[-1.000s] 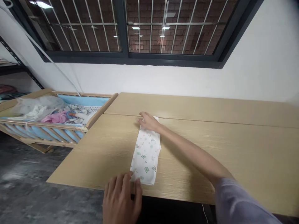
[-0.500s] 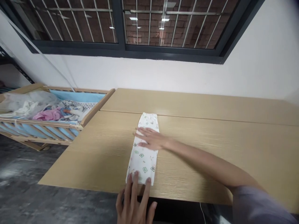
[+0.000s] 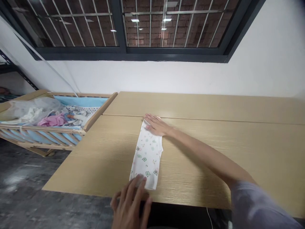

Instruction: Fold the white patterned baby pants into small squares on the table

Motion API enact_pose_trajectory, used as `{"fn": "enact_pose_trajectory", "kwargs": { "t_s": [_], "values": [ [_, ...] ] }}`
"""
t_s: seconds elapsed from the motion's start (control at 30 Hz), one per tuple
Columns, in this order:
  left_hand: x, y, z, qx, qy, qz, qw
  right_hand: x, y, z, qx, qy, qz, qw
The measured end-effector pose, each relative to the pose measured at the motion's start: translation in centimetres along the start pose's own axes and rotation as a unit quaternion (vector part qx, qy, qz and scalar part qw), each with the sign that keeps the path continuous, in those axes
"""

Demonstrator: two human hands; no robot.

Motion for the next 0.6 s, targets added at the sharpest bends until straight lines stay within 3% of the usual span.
{"fn": "enact_pose_trajectory", "kwargs": {
  "t_s": [0.1,0.2,0.3,0.5,0.6],
  "values": [
    [-0.8,0.7,2.6,0.08,-0.03,-0.01,0.996,4.5,1.8,5.7,-0.028,0.052,-0.049,0.997],
    [-1.4,0.8,4.0,0.103,-0.086,-0.002,0.991,9.7,1.2,11.8,-0.094,0.119,0.026,0.988],
    [-1.6,0.5,3.9,0.086,-0.158,0.033,0.983,14.5,-0.4,16.1,-0.087,0.174,0.074,0.978],
    [-0.6,1.7,2.3,0.085,-0.227,0.017,0.97,20.3,-3.8,18.4,0.028,0.169,-0.041,0.984],
    [0.6,2.3,0.9,0.092,-0.278,0.039,0.955,22.1,-4.3,19.2,0.037,0.17,-0.093,0.98]
  ]
}}
Point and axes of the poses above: each hand's wrist, its own x-axis away from the middle knuckle, its own y-axis out of the back of the hand, z = x × y, the point moved 8 cm from there along -x, towards the middle knuckle, and after that the axes turned 7 degrees about z, right-handed, at the moved point
